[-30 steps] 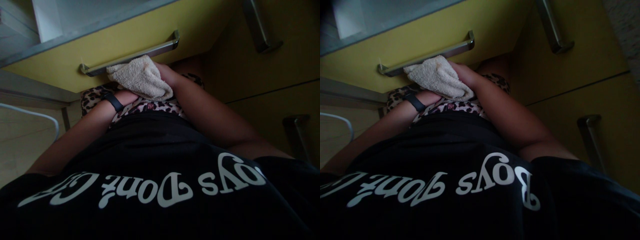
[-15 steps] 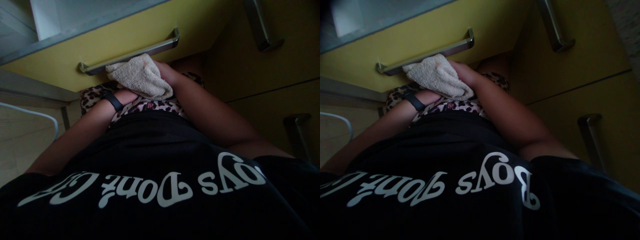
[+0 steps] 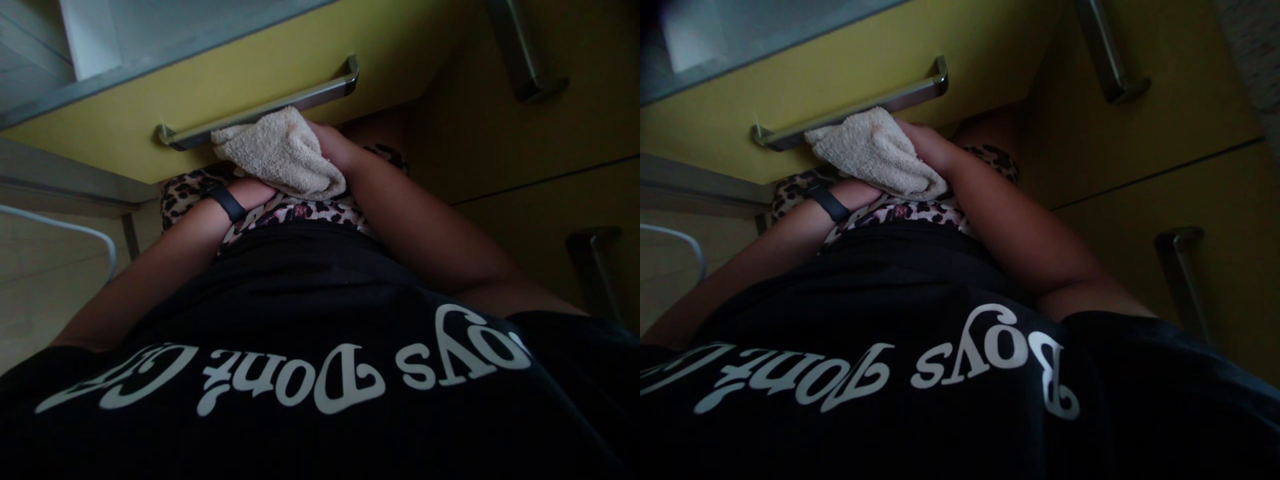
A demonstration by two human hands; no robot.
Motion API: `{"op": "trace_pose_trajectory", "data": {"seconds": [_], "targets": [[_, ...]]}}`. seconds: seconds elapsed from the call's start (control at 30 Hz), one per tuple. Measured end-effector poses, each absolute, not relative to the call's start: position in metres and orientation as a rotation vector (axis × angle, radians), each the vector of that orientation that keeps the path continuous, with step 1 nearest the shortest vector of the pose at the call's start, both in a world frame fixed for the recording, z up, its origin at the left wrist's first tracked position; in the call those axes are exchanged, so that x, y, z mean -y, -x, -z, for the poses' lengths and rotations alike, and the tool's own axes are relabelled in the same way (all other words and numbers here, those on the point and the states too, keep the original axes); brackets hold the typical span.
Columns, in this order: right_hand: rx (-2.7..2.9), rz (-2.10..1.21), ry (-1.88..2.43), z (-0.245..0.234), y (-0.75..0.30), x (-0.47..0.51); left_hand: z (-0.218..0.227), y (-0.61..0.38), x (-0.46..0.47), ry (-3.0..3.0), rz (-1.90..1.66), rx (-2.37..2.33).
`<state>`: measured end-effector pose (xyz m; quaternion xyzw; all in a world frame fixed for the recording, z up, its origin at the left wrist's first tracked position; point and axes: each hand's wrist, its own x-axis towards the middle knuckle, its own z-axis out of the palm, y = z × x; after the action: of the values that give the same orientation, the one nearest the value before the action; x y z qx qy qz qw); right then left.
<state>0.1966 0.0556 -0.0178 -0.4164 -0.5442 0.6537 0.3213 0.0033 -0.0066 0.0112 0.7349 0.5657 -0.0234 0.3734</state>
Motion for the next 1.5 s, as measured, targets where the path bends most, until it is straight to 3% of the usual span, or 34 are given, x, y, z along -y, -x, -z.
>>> {"op": "trace_pose_trajectory", "data": {"seconds": [0.93, 1.5], "targets": [[1.399, -1.727, 0.996, 0.027, -0.192, -0.063, 0.002, 0.005, -0.005, -1.941, 0.201, -1.424], [1.301, -1.751, 1.056, 0.000, -0.198, -0.047, -0.002, 0.001, -0.003, -1.846, 0.158, -1.449]]}}
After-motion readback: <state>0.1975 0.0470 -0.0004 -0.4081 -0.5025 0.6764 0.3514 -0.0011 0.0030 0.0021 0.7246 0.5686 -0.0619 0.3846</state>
